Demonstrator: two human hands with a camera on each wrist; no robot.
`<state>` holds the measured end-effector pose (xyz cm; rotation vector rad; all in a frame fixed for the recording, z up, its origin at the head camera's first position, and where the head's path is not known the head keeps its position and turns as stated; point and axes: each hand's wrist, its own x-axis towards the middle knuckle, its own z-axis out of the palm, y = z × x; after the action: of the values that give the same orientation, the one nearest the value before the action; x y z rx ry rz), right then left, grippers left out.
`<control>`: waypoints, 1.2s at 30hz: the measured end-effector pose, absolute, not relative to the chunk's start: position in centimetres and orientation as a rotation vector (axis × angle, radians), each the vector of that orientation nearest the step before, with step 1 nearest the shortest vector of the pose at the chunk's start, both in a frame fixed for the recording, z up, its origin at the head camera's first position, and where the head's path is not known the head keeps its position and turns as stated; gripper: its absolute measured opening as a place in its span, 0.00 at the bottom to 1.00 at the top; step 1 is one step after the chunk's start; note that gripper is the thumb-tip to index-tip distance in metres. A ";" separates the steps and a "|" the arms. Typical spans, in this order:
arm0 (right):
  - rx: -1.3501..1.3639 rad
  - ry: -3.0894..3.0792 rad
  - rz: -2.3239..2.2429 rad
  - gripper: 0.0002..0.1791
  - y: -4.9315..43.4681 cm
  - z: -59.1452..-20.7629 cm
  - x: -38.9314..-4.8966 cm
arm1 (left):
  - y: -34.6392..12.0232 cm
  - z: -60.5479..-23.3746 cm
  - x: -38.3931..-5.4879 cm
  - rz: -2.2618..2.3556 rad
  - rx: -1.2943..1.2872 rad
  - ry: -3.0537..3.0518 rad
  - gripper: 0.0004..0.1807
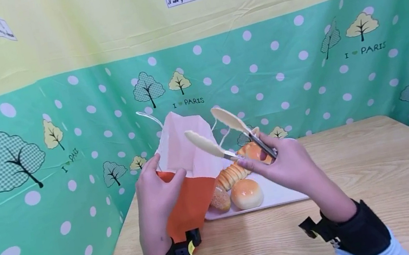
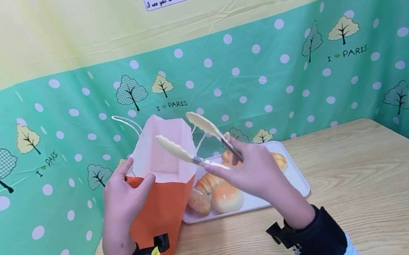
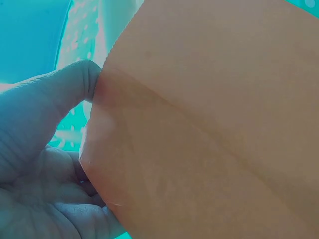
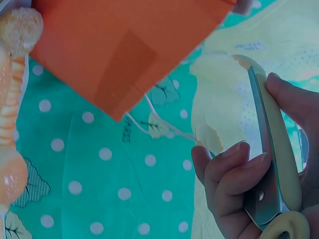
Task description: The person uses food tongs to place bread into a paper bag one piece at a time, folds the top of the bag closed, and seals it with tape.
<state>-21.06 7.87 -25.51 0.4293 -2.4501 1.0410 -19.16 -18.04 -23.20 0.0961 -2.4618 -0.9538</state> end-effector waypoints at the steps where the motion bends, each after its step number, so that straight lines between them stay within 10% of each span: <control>1: 0.418 -2.446 1.043 0.46 8.4 -25.3 -21.1 | -18.0 -23.2 -19.2 -0.950 0.096 -2.461 0.39; 19: 0.193 -2.772 0.723 0.53 16.3 -28.4 -26.1 | -17.6 -23.2 -19.1 -0.936 0.113 -2.479 0.39; 26: 0.152 -2.997 0.676 0.37 15.2 -32.8 -28.4 | -17.4 -23.4 -19.0 -0.928 0.112 -2.495 0.39; 36: 0.053 -3.021 0.587 0.39 14.4 -34.3 -29.3 | -17.3 -23.3 -19.1 -0.906 0.119 -2.503 0.39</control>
<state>-29.33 14.44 -34.27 0.0534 -3.0211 0.5872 -19.09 -17.33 -23.27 0.1193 -2.5032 -0.9064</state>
